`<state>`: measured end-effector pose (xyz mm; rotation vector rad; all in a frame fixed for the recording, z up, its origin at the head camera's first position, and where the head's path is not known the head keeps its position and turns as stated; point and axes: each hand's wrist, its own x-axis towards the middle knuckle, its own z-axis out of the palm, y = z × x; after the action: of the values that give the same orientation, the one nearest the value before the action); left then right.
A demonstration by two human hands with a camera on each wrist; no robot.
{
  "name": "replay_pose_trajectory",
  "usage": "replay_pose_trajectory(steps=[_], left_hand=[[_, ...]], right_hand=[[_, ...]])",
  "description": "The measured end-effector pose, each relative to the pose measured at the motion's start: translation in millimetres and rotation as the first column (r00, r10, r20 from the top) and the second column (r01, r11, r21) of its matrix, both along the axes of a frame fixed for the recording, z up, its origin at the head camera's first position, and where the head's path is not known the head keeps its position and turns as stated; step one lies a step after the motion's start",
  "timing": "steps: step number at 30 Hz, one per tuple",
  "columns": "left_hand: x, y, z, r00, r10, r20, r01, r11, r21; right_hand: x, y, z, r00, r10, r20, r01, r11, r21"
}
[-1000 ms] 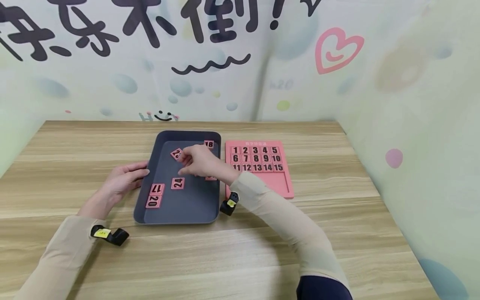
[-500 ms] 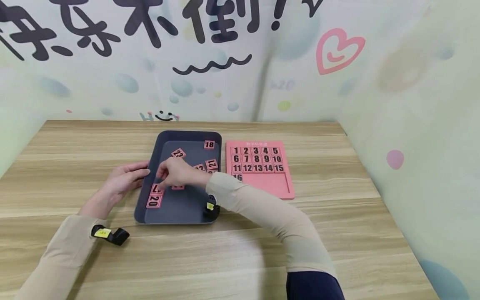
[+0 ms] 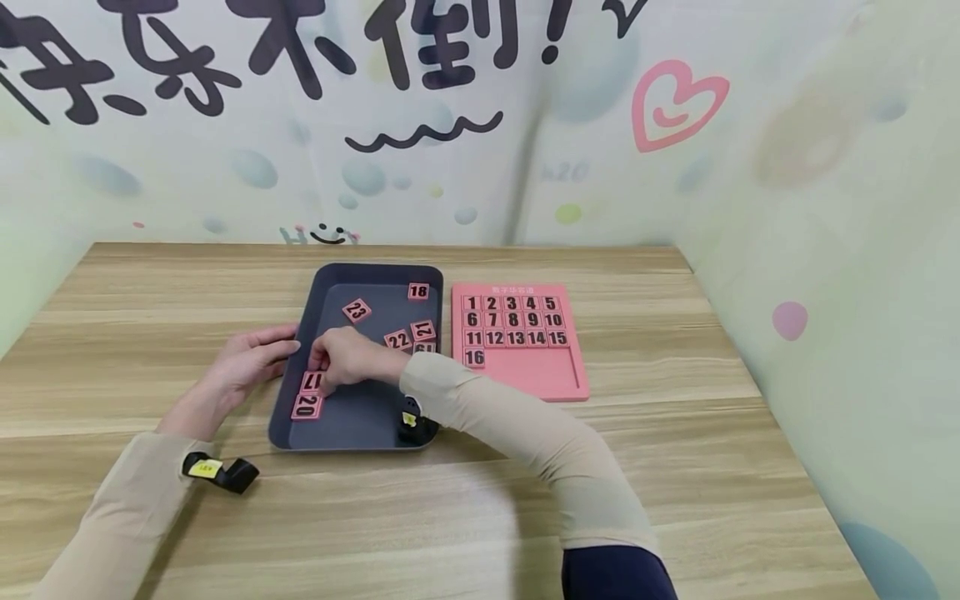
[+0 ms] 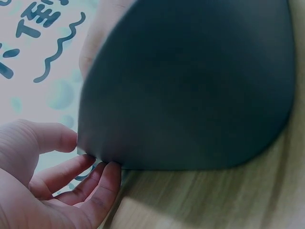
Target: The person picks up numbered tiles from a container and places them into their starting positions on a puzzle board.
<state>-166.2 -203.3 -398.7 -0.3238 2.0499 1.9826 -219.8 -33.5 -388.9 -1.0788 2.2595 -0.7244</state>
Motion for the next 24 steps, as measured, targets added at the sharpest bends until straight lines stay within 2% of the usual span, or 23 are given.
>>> replay_pose_trajectory(steps=[6,16,24], left_hand=[[0.1,0,0.5,1.000,0.004,-0.001,-0.004,1.000,0.021],[0.7,0,3.1,1.000,0.013,0.007,-0.013,0.999,0.042],[1.2,0,-0.3,1.000,0.000,-0.006,0.000,1.000,0.025]], right_hand=[[-1.6,0,2.7,1.000,-0.003,-0.007,0.003,1.000,0.001],[1.3,-3,3.6,0.993,0.018,-0.116,-0.011,0.998,0.064],[-0.9,9,16.9,0.992,-0.021,-0.121,0.025,0.999,0.029]])
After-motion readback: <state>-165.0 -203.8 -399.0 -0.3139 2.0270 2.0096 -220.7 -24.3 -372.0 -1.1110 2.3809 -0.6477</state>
